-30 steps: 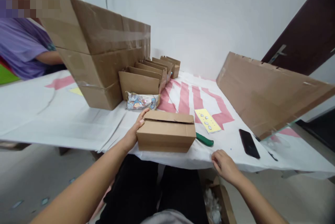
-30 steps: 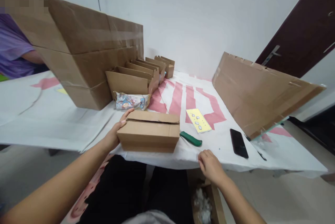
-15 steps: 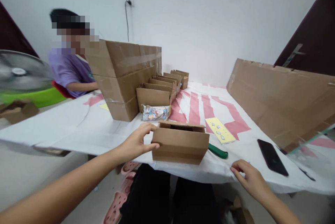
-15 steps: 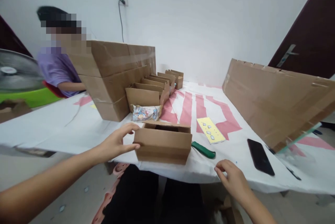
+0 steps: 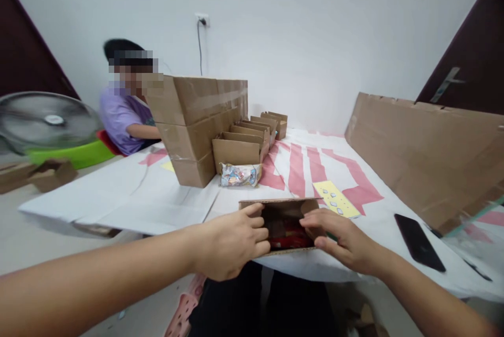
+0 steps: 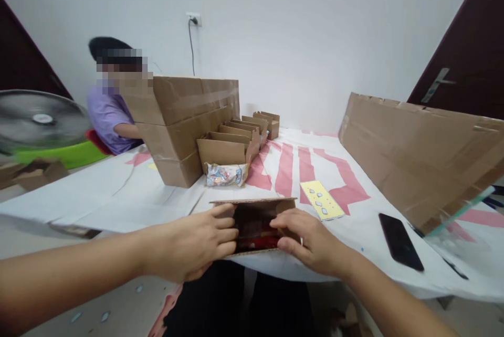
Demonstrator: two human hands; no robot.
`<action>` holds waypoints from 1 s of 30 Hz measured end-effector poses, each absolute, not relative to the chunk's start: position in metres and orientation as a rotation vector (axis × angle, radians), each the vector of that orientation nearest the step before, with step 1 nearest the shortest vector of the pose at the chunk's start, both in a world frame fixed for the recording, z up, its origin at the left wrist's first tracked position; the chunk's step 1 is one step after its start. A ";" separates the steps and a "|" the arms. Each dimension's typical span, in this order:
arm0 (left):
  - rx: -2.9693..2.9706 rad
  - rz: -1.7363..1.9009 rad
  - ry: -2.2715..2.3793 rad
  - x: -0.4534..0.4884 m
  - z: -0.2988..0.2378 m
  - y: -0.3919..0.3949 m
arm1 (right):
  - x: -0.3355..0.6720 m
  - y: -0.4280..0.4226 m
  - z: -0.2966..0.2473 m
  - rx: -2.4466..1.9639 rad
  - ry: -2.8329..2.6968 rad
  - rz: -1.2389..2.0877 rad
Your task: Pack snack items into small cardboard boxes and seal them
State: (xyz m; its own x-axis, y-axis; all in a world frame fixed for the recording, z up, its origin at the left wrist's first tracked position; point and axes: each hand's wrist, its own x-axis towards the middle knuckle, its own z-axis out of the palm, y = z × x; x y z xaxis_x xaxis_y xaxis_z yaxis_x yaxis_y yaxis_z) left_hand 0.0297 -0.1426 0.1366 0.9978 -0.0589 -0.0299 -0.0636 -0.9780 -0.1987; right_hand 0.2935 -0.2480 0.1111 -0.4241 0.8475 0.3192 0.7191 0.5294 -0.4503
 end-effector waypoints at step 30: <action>-2.669 0.102 -0.050 0.021 0.096 -0.158 | 0.263 -0.221 0.100 -2.097 -2.510 -0.035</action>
